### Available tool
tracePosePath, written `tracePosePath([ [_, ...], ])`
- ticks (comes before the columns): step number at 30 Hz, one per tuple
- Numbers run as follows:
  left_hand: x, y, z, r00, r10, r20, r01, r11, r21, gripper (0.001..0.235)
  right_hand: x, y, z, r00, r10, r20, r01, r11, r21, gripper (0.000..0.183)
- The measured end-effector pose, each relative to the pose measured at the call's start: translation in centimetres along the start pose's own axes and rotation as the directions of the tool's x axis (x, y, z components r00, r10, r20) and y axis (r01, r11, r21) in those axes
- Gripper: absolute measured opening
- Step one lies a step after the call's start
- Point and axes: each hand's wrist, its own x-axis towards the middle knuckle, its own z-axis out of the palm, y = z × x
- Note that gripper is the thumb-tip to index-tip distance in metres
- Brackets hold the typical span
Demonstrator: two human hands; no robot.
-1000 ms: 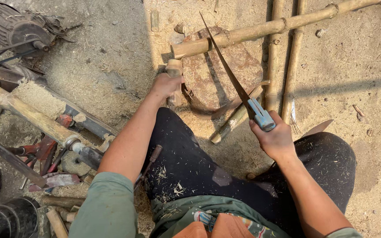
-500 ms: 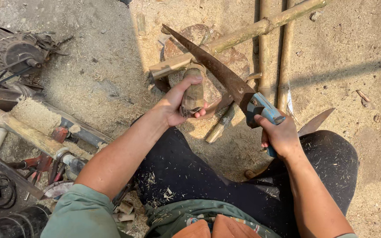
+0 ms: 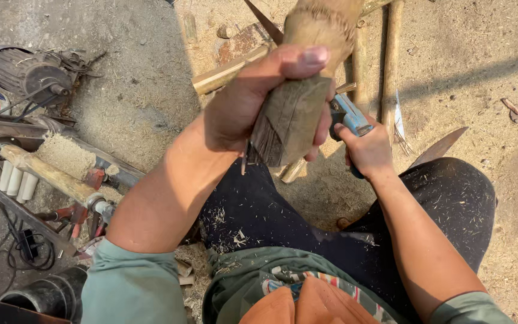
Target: The person sits on the ground and uses a hand saw to cut a piece of bamboo that is resting on a wooden block. The person holds the bamboo with one hand and saws through it with the other, creating several smaller pieces.
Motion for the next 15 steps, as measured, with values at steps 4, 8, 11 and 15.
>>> tracePosePath([
  [4, -1.1, 5.7, -0.9, 0.936, 0.208, -0.285, -0.057, 0.886, 0.459, 0.052, 0.4, -0.7, -0.6, 0.998, -0.044, 0.036, 0.039, 0.989, 0.145, 0.028],
  [8, 2.6, 12.4, -2.5, 0.782, 0.322, -0.534, 0.351, 0.48, 0.804, 0.052, -0.4, -0.2, -2.8, 0.997, 0.066, 0.05, -0.079, 0.942, 0.325, 0.027],
  [11, 3.8, 7.7, -7.9, 0.795, 0.232, -0.561, 0.515, 0.231, 0.825, 0.052, 0.8, 0.4, -2.9, 0.995, 0.08, 0.066, -0.104, 0.777, 0.621, 0.027],
  [15, 1.9, 2.0, -13.3, 0.827, 0.073, -0.558, 0.556, 0.05, 0.83, 0.05, 0.8, 1.1, -4.0, 0.995, 0.089, -0.036, -0.036, 0.688, 0.725, 0.026],
])
